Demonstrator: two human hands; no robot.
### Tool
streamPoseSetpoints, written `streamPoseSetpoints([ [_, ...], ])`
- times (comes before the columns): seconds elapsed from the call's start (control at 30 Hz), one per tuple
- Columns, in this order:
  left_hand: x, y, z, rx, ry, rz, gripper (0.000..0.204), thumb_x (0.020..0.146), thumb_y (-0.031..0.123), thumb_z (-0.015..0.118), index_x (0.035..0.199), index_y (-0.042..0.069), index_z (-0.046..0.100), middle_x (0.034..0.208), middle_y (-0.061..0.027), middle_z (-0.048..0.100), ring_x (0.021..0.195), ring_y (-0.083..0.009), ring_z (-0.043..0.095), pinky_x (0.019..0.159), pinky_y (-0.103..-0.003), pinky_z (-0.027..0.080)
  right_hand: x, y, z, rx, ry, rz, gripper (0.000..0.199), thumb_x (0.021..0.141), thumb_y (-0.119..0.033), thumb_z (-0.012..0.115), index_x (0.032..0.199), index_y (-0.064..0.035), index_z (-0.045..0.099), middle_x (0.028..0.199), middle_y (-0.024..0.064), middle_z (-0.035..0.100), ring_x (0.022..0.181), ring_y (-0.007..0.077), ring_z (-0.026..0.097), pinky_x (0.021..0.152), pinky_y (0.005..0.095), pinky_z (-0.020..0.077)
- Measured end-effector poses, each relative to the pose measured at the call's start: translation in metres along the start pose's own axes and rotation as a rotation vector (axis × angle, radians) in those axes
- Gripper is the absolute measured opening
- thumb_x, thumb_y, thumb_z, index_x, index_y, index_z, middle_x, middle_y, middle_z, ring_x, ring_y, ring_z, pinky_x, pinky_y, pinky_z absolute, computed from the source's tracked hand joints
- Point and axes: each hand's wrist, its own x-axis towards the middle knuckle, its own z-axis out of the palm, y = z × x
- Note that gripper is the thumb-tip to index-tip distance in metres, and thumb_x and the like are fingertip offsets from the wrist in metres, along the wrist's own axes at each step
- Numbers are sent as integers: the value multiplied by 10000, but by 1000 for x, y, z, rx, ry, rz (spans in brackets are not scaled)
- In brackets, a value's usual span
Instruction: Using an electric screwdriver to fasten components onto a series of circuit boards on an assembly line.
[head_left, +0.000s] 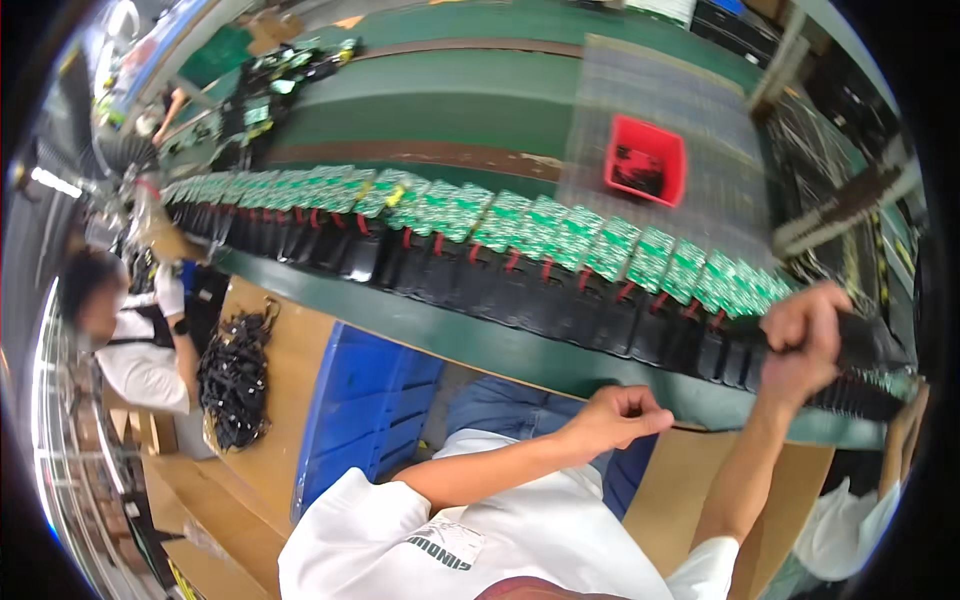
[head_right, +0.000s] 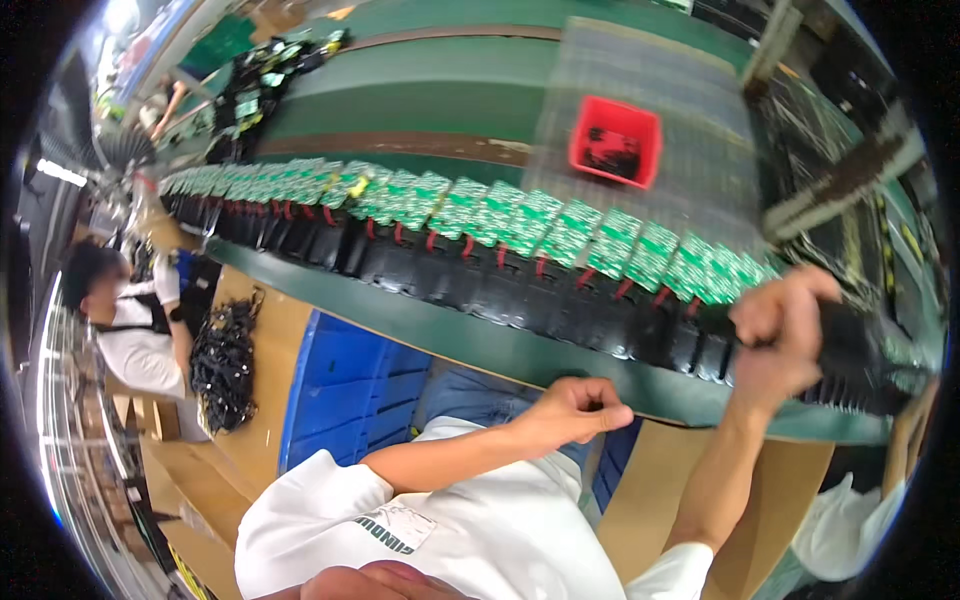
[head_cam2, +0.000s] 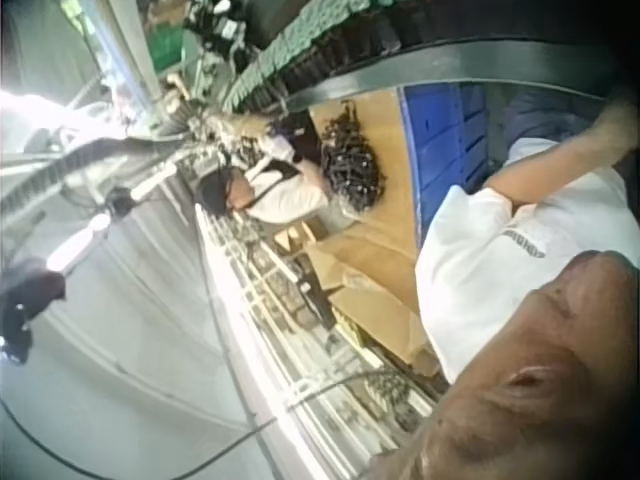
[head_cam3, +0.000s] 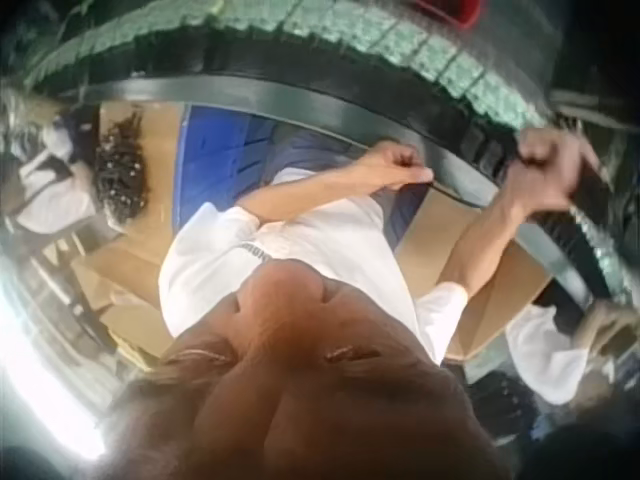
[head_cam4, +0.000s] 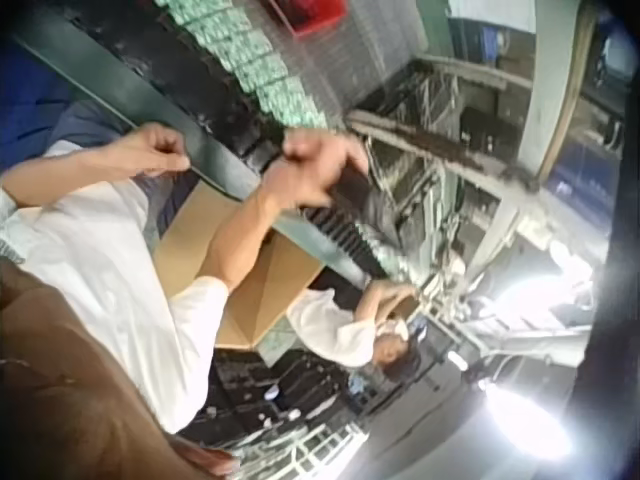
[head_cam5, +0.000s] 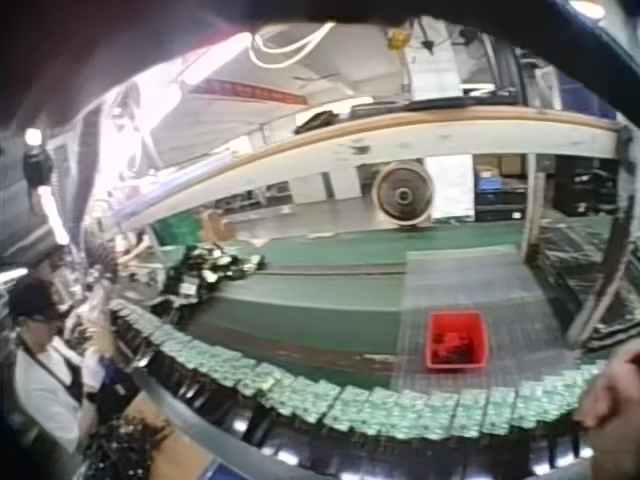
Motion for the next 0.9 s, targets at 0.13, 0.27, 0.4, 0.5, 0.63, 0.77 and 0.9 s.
streamPoseSetpoints([
  [0.13, 3, -2, -1, 343, 155, 408, 106, 956, 126, 664, 975, 40, 724, 751, 23, 590, 598, -37, 390, 532, -188, 311, -17, -31, 8, 308, -177, 29, 120, 990, -208, 452, 951, -106, 500, 569, -48, 412, 416, 61, 350, 452, 244, 372],
  [0.27, -7, 13, 1, 414, 144, 464, 98, 942, 114, 686, 975, 33, 731, 744, 38, 550, 599, -42, 361, 540, -199, 291, -29, -32, 3, 408, -231, 158, 142, 997, -225, 448, 957, -97, 496, 566, -49, 409, 410, 58, 359, 438, 251, 389],
  [0.4, -12, 14, 3, 427, 130, 527, 93, 929, 106, 705, 977, 32, 736, 743, 45, 519, 597, -47, 341, 544, -210, 281, -34, -29, 1, 447, -252, 201, 156, 1003, -235, 443, 966, -91, 491, 568, -47, 411, 405, 60, 368, 427, 256, 400],
  [0.5, -13, 12, 5, 420, 124, 569, 92, 921, 101, 717, 979, 33, 737, 744, 48, 502, 595, -51, 331, 544, -217, 276, -36, -27, 1, 459, -254, 203, 163, 1007, -240, 440, 973, -88, 488, 571, -44, 414, 403, 62, 373, 421, 259, 405],
  [0.63, -13, 9, 8, 324, 114, 551, 81, 931, 103, 707, 948, 31, 739, 734, 41, 494, 603, -51, 341, 546, -214, 278, -39, -26, 1, 468, -281, 173, 154, 1009, -237, 438, 983, -90, 479, 581, -43, 419, 403, 63, 376, 424, 255, 401],
  [0.77, -7, -7, 9, 346, 92, 596, 137, 964, 142, 665, 1021, 28, 714, 742, 32, 494, 607, -55, 344, 546, -217, 274, -40, -25, 2, 474, -283, 192, 151, 1012, -238, 432, 982, -95, 472, 585, -44, 421, 404, 63, 376, 427, 254, 402],
  [0.9, -8, -4, 13, 331, 139, 601, 196, 992, 183, 617, 1100, 28, 673, 760, 23, 502, 615, -57, 354, 544, -216, 279, -44, -27, -5, 417, -249, 122, 149, 1012, -239, 428, 981, -99, 470, 588, -46, 423, 406, 63, 370, 428, 247, 393],
])
